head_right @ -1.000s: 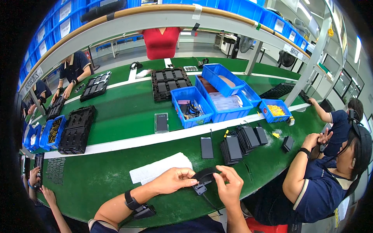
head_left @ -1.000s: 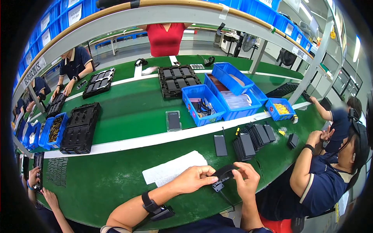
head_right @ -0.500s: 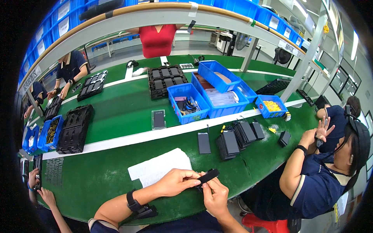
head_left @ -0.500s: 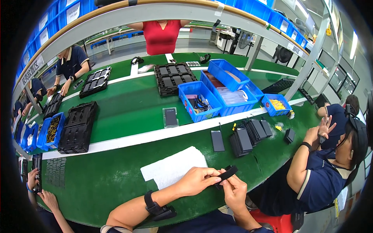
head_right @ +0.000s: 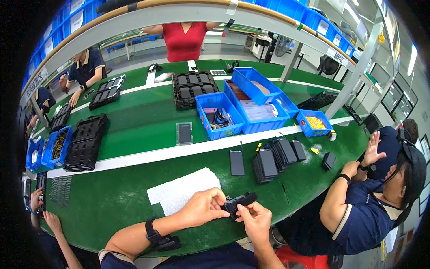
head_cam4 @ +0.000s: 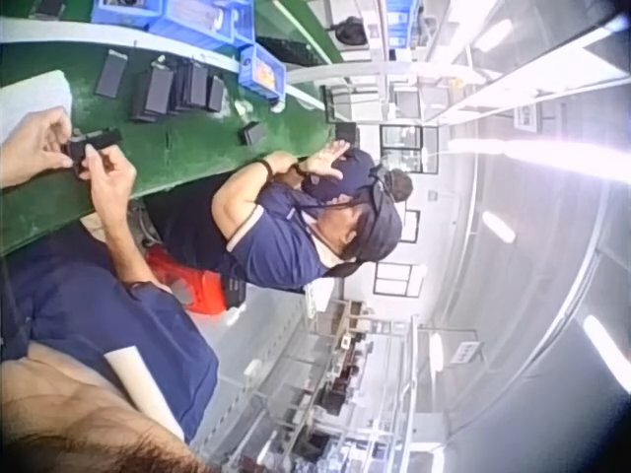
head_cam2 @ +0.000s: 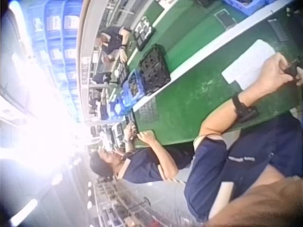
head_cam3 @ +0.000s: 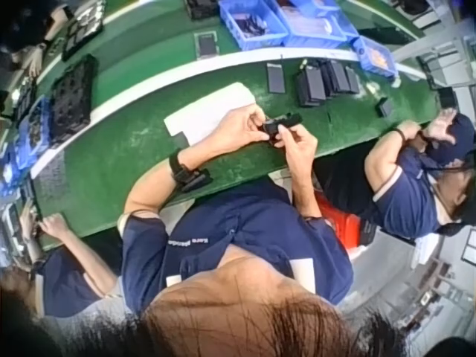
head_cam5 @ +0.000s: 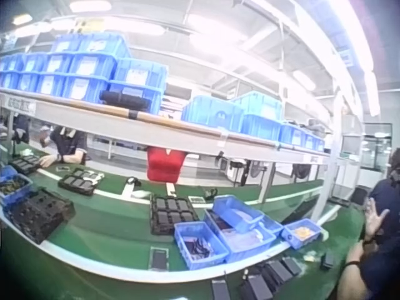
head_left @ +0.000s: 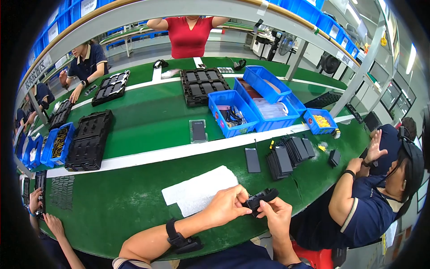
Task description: Manually assembling and inspecting small black plastic or electronic housings at a factory workstation.
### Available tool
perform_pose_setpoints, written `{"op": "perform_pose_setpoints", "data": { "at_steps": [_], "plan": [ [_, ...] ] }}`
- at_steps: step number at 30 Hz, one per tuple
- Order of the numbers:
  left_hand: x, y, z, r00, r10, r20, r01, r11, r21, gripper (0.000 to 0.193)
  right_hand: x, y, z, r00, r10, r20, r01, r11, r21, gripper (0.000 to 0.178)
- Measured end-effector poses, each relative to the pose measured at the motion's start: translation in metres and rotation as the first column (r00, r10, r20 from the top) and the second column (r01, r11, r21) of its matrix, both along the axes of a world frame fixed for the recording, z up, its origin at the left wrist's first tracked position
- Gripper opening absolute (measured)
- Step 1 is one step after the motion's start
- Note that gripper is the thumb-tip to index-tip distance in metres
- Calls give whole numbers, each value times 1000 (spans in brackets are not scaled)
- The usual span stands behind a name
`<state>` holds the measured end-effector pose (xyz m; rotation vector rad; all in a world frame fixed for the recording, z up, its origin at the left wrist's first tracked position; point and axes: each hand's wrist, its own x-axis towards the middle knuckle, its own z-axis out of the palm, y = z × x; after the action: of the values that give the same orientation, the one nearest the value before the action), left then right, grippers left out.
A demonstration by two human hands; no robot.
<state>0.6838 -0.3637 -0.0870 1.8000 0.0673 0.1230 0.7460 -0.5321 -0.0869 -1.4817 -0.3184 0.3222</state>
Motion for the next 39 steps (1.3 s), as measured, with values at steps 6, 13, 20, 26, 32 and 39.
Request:
{"op": "perform_pose_setpoints", "data": {
  "at_steps": [6,13,20,26,32,39],
  "plan": [
    [-4,1,-10,993,-20,-120,18,1000,-23,35,-7,-1,-7,999,6,52,-2,997,-72,7],
    [-3,-4,-10,986,-99,-136,60,963,-264,29,-2,-6,-10,998,47,48,-47,999,-3,5],
    [-3,-6,-5,971,-131,-202,67,953,-296,26,4,-16,-4,956,203,212,-195,979,-56,17],
    [-3,-17,5,992,-114,-52,112,993,-36,17,-5,0,-2,999,-23,39,11,956,294,26],
    [-5,-19,0,913,-122,390,27,970,241,14,10,4,2,797,528,-293,-210,698,685,38],
    [-6,-12,19,934,-131,333,59,974,220,16,18,14,11,770,419,481,-595,743,306,69]
  ]
}}
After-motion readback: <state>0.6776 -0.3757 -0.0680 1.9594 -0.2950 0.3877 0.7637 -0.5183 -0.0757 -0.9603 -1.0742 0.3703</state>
